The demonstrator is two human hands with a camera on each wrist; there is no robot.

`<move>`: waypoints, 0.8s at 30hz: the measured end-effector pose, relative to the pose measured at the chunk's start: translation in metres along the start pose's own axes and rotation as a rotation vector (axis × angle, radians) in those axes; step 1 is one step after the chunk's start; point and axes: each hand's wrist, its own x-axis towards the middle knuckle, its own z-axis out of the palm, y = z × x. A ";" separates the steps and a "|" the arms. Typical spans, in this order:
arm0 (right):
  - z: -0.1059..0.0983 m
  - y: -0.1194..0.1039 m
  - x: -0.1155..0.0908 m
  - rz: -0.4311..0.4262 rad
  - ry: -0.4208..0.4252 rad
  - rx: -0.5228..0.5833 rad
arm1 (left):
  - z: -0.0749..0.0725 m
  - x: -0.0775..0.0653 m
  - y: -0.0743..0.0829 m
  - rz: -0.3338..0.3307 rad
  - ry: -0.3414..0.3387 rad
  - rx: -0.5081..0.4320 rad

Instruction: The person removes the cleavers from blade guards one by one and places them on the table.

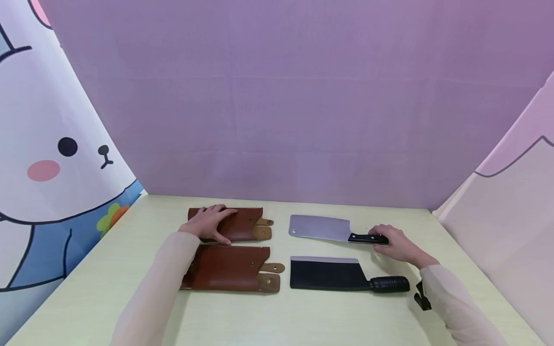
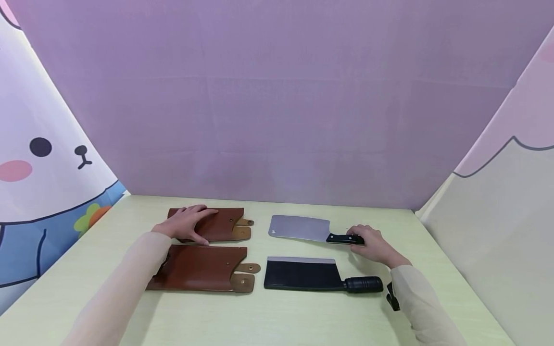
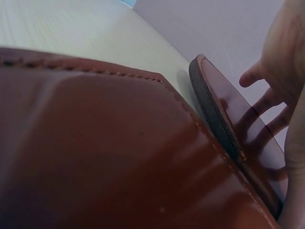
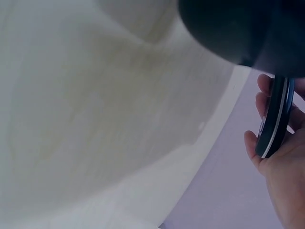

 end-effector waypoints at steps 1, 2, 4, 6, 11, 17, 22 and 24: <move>0.000 0.000 0.000 0.001 -0.004 -0.003 | 0.000 0.000 0.000 -0.002 -0.004 -0.003; 0.000 0.000 0.000 0.002 -0.008 -0.007 | 0.000 0.001 -0.001 -0.002 -0.006 -0.006; 0.000 0.001 0.000 0.003 -0.015 -0.014 | 0.001 0.002 -0.001 -0.009 -0.016 -0.009; 0.000 0.001 0.001 -0.005 -0.022 -0.028 | 0.000 0.002 -0.001 -0.019 -0.030 -0.012; -0.001 0.002 0.003 -0.010 -0.029 -0.066 | -0.001 0.003 0.001 -0.038 -0.067 -0.027; 0.001 0.005 0.006 0.008 -0.045 -0.102 | -0.004 0.005 0.002 -0.048 -0.100 -0.026; 0.003 0.009 0.008 0.013 -0.048 -0.114 | -0.003 0.007 0.002 -0.059 -0.124 -0.035; 0.003 0.010 0.008 0.011 -0.048 -0.117 | -0.003 0.007 0.002 -0.065 -0.132 -0.043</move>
